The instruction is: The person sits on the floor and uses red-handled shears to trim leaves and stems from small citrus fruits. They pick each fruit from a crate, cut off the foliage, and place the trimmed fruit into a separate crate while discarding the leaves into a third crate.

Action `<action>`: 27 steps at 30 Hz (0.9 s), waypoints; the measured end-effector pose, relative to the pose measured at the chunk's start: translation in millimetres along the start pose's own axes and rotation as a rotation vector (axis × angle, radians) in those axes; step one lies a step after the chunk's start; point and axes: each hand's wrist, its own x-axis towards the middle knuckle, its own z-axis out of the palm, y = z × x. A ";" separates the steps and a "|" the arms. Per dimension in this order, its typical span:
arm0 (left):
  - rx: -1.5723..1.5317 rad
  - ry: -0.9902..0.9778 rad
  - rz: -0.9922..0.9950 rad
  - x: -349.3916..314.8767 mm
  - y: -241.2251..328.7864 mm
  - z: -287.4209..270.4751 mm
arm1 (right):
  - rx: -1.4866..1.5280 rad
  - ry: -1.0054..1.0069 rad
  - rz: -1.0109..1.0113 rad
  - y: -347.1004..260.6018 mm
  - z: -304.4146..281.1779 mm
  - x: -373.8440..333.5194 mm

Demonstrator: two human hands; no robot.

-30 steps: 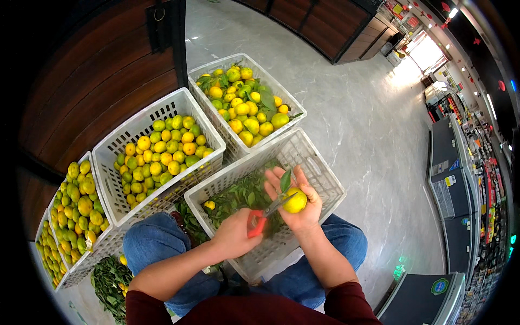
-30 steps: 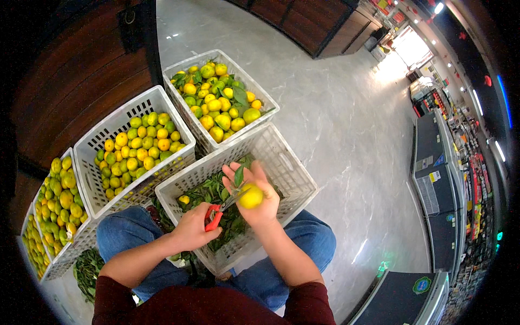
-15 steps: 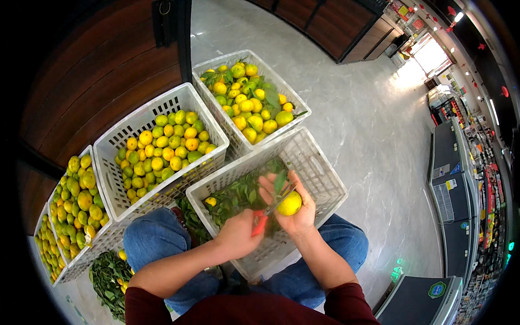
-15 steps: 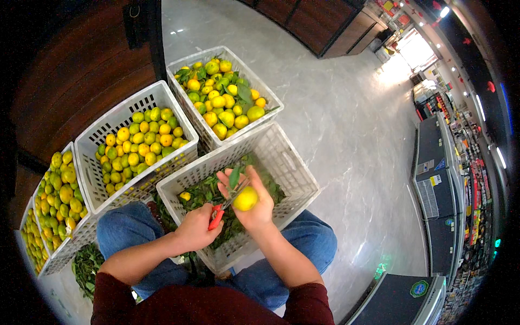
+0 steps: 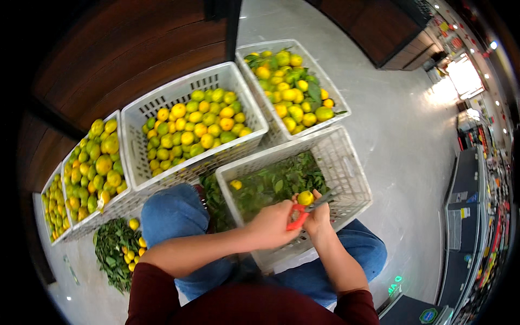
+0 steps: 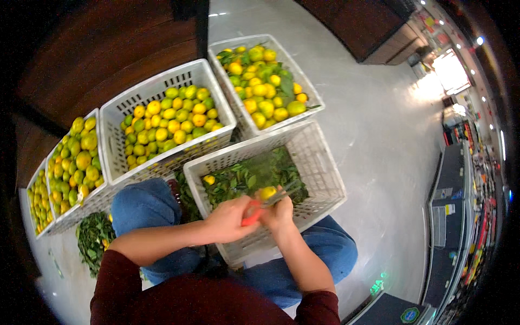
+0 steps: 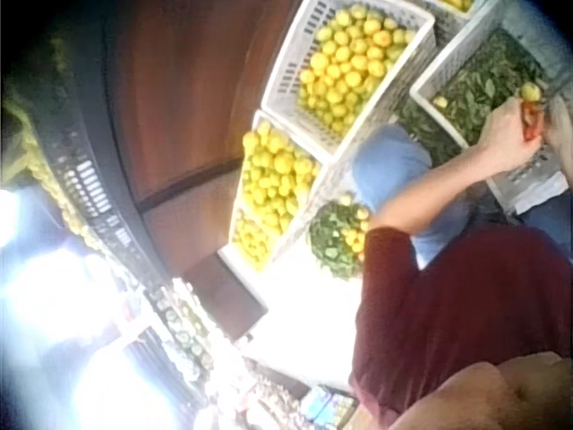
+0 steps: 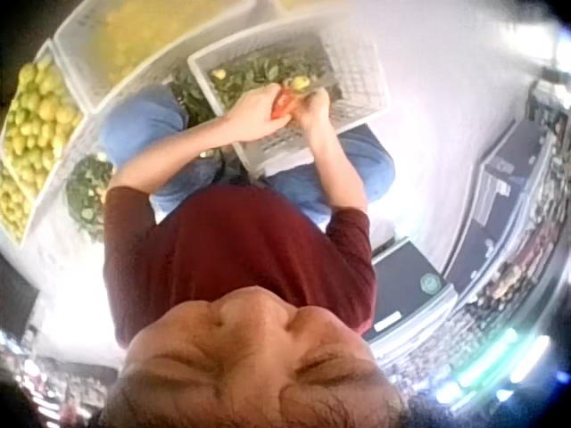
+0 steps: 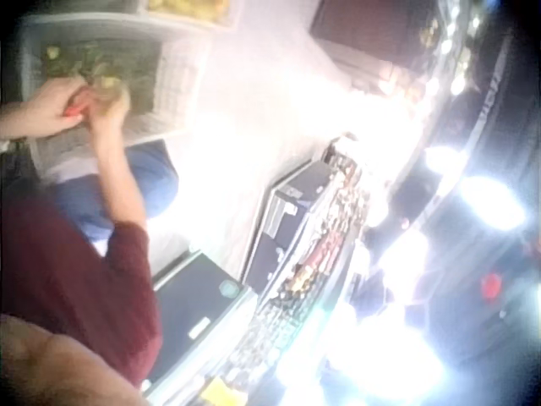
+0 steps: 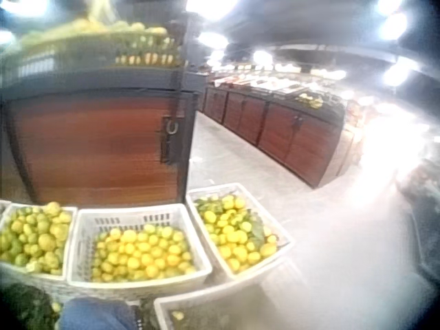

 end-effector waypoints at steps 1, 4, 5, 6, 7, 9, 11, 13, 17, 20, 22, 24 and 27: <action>-0.056 0.025 0.033 0.1 4.3 0.2 | -0.087 -0.037 0.058 2.6 4.3 -2.0; -0.172 0.076 0.134 -8.3 14.3 -3.6 | -0.149 -0.186 -0.054 20.3 40.5 -6.4; -0.206 0.085 0.176 -10.7 18.8 -6.7 | -0.143 -0.288 -0.065 25.5 57.7 -8.9; -0.233 0.100 0.198 -14.6 21.8 -8.0 | -0.129 -0.422 -0.046 30.4 76.0 -15.2; -0.281 0.095 0.198 -19.5 26.0 -11.1 | -0.117 -0.556 -0.027 33.6 92.0 -20.8; -0.370 0.093 0.196 -27.1 33.6 -20.9 | -0.289 -0.604 -0.107 37.1 112.4 -16.8; -0.375 0.061 0.163 -28.7 36.6 -28.1 | -0.460 -0.569 -0.158 39.8 112.1 0.3; -0.367 0.047 0.128 -30.2 33.2 -27.5 | -0.642 -0.454 -0.166 40.1 79.1 50.0; -0.325 0.078 -0.010 -30.5 29.2 -30.1 | -0.867 0.044 0.039 79.3 12.2 118.9; -0.250 0.130 -0.026 -29.5 26.3 -29.8 | -1.140 0.050 -0.060 123.3 -32.7 173.6; -0.226 0.185 -0.016 -28.6 22.3 -27.4 | -1.294 0.138 -0.104 142.2 -31.8 190.9; -0.209 0.148 -0.042 -23.7 27.9 -31.8 | -1.324 0.160 -0.195 170.8 -70.0 246.1; -0.194 0.174 -0.054 -21.6 17.5 -32.5 | -1.094 0.200 -0.006 190.5 -33.5 235.7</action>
